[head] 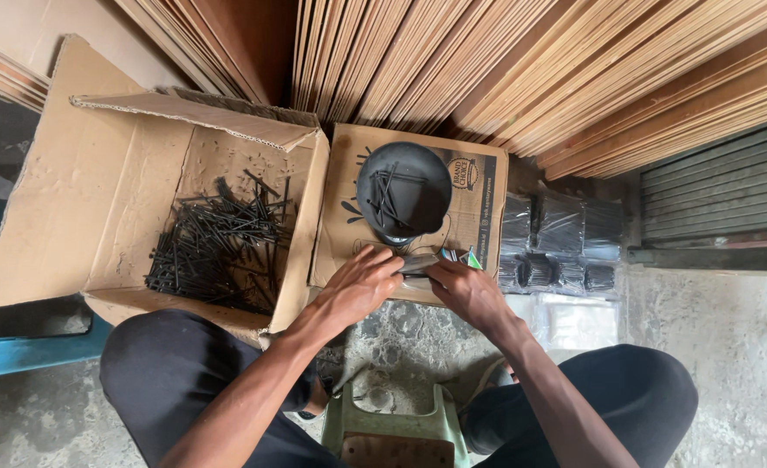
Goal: The person repeatedly picks up black nails from a pan and places them into a small plastic bag. The bag is held open with the left hand while the right hand transfers the nails. The task continues until the pan is empty.
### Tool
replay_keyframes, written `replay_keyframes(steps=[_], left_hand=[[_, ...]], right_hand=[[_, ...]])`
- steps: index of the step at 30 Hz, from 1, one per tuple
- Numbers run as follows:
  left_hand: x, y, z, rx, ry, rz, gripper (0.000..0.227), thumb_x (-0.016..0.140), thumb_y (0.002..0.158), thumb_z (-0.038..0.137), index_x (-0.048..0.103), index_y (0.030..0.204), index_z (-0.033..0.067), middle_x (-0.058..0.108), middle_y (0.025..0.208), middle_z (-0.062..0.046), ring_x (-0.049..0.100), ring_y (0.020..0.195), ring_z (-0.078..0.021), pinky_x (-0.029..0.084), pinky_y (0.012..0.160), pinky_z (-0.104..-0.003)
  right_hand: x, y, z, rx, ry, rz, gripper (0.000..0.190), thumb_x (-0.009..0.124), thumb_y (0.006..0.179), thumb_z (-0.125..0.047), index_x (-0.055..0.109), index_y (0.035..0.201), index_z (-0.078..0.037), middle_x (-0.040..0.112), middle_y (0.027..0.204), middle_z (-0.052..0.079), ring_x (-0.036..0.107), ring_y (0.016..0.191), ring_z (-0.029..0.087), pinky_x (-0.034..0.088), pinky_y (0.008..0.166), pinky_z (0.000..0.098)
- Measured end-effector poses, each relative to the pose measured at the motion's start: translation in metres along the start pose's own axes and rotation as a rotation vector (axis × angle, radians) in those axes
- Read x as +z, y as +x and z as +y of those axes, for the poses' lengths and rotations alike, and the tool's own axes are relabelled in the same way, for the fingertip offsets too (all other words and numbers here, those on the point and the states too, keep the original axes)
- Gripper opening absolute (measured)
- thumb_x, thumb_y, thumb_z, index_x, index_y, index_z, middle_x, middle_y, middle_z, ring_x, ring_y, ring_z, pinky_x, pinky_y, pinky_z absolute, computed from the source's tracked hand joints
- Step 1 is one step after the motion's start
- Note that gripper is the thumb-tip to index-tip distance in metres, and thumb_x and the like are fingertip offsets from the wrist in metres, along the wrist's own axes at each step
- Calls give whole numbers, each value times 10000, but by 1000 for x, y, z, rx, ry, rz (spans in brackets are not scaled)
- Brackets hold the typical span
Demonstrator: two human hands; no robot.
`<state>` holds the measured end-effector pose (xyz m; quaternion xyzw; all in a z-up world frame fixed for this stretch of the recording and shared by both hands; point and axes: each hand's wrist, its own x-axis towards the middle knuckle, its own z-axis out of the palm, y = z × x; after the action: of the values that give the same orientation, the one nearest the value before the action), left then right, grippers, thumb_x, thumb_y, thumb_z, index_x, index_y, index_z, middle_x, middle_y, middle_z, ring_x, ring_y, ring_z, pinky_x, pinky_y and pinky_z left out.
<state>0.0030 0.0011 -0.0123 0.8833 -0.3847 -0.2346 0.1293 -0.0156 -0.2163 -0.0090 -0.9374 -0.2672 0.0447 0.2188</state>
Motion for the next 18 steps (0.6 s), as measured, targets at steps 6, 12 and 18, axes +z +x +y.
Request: replay_keyframes(steps=[6, 12, 18], left_hand=[[-7, -2, 1, 24, 58, 52, 284, 539, 837, 33, 602, 1101, 116, 583, 1150, -90, 506, 1152, -263, 292, 1054, -482], [5, 1, -8, 194, 208, 311, 207, 696, 665, 36, 625, 853, 85, 589, 839, -35, 537, 815, -197, 413, 807, -354], [13, 9, -11, 200, 184, 365, 131, 637, 689, -27, 617, 766, 78, 576, 707, -24, 551, 684, -178, 415, 720, -303]], right_hand=[[-3, 3, -8, 29, -41, -20, 139, 552, 844, -146, 651, 942, -151, 647, 898, 34, 662, 775, 205, 541, 594, 310], [-2, 5, -12, 10, -75, 31, 123, 570, 821, -179, 646, 917, -191, 647, 875, -4, 660, 748, 218, 539, 562, 334], [11, -2, 1, 5, -24, 61, 82, 538, 844, -158, 615, 859, -181, 640, 887, -7, 656, 740, 240, 533, 548, 344]])
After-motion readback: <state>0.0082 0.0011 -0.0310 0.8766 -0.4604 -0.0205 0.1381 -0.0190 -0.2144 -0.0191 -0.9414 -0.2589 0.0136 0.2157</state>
